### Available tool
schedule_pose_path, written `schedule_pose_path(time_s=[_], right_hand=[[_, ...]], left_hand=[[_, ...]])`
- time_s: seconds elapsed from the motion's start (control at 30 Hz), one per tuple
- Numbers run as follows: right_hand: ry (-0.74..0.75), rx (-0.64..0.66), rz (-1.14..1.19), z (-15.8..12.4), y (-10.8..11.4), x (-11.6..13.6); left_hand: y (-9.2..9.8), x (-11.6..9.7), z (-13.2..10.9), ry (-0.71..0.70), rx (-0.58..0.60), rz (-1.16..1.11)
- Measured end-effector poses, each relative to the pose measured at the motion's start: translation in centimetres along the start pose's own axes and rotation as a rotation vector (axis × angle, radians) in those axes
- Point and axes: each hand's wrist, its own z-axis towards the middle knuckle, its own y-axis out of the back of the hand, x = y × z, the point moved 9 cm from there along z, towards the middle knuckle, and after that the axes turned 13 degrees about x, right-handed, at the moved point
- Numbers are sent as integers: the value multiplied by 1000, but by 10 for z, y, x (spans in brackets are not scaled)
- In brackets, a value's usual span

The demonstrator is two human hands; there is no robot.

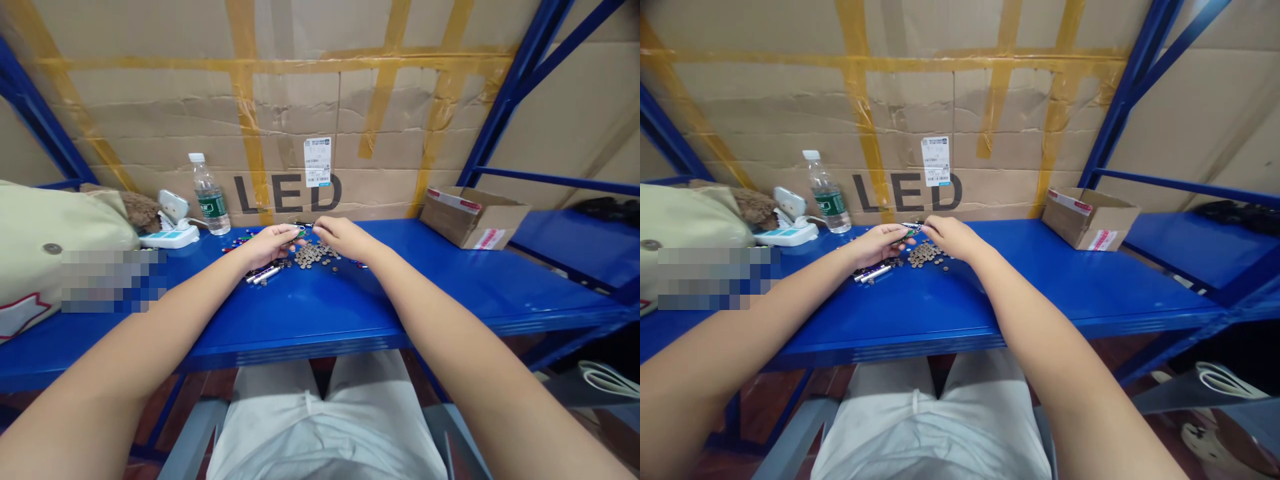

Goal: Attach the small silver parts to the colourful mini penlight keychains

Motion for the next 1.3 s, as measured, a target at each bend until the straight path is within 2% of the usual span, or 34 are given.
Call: schedule_pose_path(time_s=[0.17,0.4,0.57,0.8,0.87,1.07,1.17,1.3], right_hand=[[-10,109,21,4,-15,11],[-25,-13,98,5,-7,-6],[-61,-48,106,4,-3,-16],[-85,-20,188,3,-6,-18],[-109,-10,254,3,-8,-21],[-205,67,592,5,-26,-33],[-256,104,785,5,-37,-37],[-326,248,1125,1,-56,-31]], left_hand=[[-6,0,4,13,65,150],[5,-6,3,27,-29,282],[9,-6,1,59,-62,347],[10,-20,0,-94,-94,561],[7,-27,-3,-156,-108,646],[-2,-54,-18,-315,-257,1037],[-14,-60,-22,-413,-219,1181],[-20,-65,-28,-460,-187,1296]])
